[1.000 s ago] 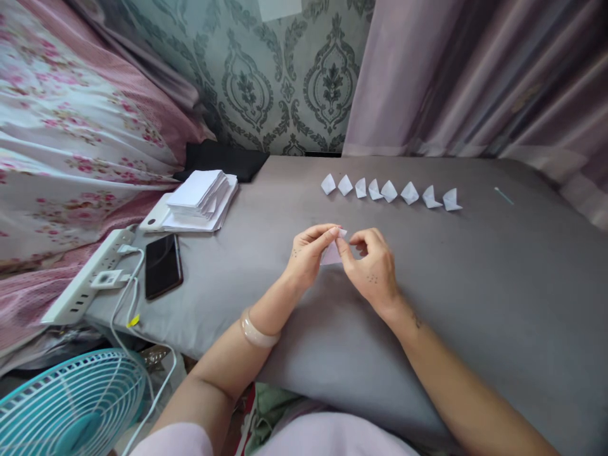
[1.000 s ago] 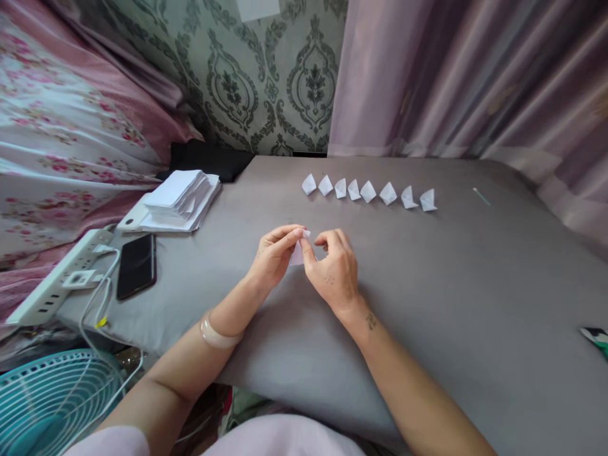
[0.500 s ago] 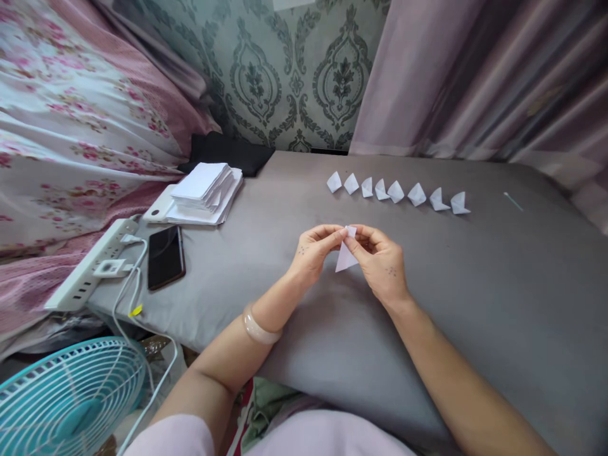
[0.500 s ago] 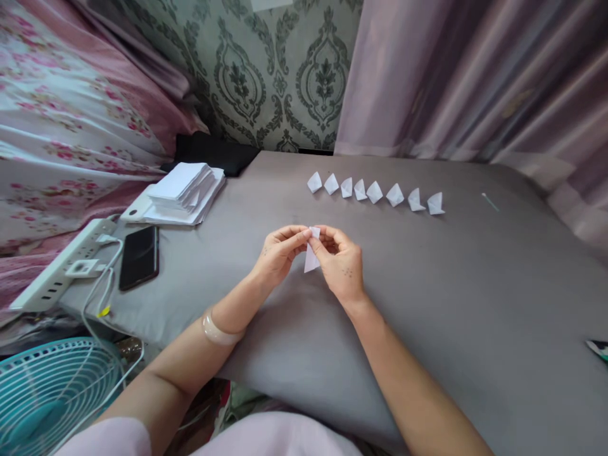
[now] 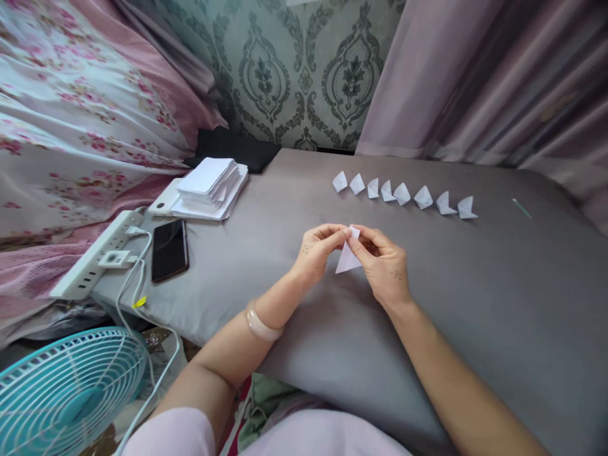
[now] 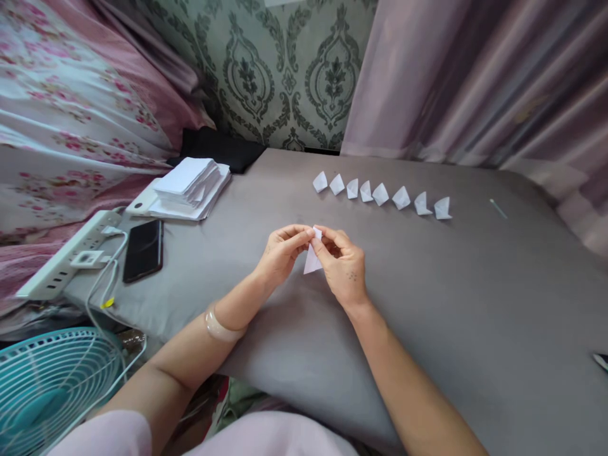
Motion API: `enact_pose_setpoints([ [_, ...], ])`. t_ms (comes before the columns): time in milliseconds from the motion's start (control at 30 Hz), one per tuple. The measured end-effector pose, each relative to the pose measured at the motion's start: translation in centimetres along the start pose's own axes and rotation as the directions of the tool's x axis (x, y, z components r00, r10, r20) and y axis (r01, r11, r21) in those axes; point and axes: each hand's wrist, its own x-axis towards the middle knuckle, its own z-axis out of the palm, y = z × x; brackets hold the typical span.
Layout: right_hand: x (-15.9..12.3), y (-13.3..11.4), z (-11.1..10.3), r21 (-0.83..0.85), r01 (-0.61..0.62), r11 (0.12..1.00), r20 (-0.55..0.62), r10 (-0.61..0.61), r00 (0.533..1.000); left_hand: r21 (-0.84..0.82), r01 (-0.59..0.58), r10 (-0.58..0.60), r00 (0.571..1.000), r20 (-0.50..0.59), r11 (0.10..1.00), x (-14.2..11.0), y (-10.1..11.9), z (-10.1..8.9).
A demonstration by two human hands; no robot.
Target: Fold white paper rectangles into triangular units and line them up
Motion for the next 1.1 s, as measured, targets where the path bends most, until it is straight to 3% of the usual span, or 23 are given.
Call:
enact_pose_setpoints([
  [433, 0.01, 0.09, 0.08, -0.035, -0.074, 0.997, -0.001, 0.074, 0.997, 0.108, -0.072, 0.071, 0.997, 0.014, 0.991, 0.15, 0.13, -0.21],
  [833, -0.13, 0.03, -0.12, -0.039, 0.017, 0.999, 0.016, -0.017, 1.000, 0.076, -0.030, 0.024, 0.996, 0.084, 0.997, 0.48, 0.04, -0.78],
  [1100, -0.15, -0.06, -0.07, -0.061, 0.038, 0.997, 0.006, -0.038, 0.999, 0.037, 0.031, -0.032, 0.999, 0.028, 0.999, 0.44, 0.09, -0.48],
])
